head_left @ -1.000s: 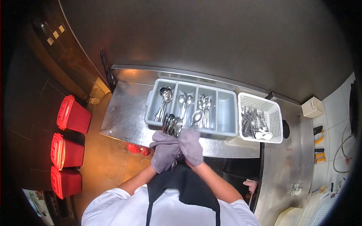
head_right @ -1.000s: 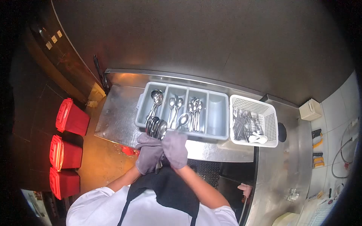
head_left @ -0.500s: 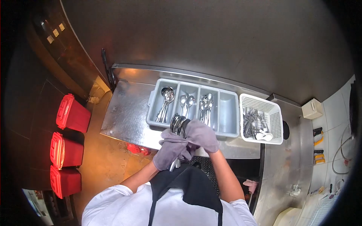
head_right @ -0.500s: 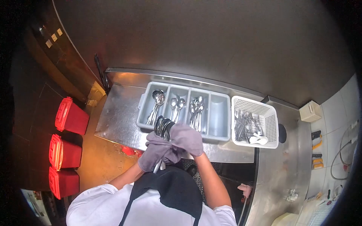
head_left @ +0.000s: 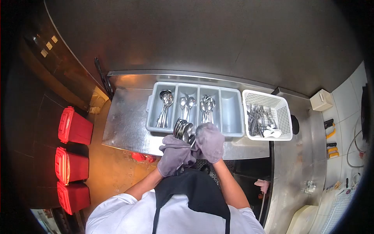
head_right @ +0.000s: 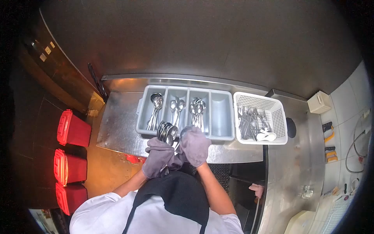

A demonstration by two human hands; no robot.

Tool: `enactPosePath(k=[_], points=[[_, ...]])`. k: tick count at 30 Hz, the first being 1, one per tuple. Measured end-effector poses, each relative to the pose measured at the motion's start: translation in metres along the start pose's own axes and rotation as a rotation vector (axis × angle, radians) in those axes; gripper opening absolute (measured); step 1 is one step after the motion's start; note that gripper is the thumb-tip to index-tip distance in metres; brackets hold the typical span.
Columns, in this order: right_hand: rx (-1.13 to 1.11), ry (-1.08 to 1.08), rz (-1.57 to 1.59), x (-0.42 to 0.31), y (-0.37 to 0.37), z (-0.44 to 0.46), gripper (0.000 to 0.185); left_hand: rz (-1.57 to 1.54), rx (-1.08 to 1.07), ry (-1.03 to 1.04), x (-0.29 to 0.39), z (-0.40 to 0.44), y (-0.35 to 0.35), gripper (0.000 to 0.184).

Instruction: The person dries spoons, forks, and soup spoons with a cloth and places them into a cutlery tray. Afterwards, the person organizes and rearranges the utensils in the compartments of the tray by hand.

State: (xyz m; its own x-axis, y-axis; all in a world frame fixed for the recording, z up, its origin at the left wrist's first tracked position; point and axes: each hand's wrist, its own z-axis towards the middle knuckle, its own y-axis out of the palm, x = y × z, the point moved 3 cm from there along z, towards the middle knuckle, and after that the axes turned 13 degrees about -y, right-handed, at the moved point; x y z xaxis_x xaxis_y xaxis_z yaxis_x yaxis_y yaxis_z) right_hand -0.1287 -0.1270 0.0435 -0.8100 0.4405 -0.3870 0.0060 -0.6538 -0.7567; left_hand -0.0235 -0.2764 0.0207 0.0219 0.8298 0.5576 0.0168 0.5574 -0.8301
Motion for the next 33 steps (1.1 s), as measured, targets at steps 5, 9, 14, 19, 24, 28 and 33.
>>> enactPosePath(k=[5, 9, 14, 19, 24, 28, 33], points=[[-0.026, -0.242, -0.063, 0.022, -0.001, 0.004, 0.024, -0.188, 0.022, 0.071, 0.006, -0.006, -0.010, 0.013], [-0.137, 0.002, 0.117, 0.016, -0.001, 0.014, 0.019, -0.119, 0.065, 0.169, 0.012, -0.015, -0.009, 0.014], [0.239, 0.152, 0.431, 0.056, 0.012, -0.007, 0.021, 0.043, 0.125, 0.226, 0.016, -0.022, -0.008, 0.015], [0.517, 0.562, 0.812, 0.092, 0.078, -0.054, 0.018, 0.054, 0.134, 0.093, 0.031, -0.021, -0.021, 0.018], [-0.094, 0.793, 1.123, 0.004, 0.095, -0.039, 0.019, 0.111, 0.242, -0.011, 0.009, -0.031, -0.011, 0.024], [-0.021, 0.800, 1.455, -0.029, 0.077, -0.021, 0.023, 0.093, 0.316, -0.111, -0.013, -0.033, -0.001, 0.026], [-0.201, 1.071, 1.510, 0.010, 0.129, 0.000, 0.028, -0.153, 0.241, -0.228, -0.028, -0.047, -0.002, 0.027]])
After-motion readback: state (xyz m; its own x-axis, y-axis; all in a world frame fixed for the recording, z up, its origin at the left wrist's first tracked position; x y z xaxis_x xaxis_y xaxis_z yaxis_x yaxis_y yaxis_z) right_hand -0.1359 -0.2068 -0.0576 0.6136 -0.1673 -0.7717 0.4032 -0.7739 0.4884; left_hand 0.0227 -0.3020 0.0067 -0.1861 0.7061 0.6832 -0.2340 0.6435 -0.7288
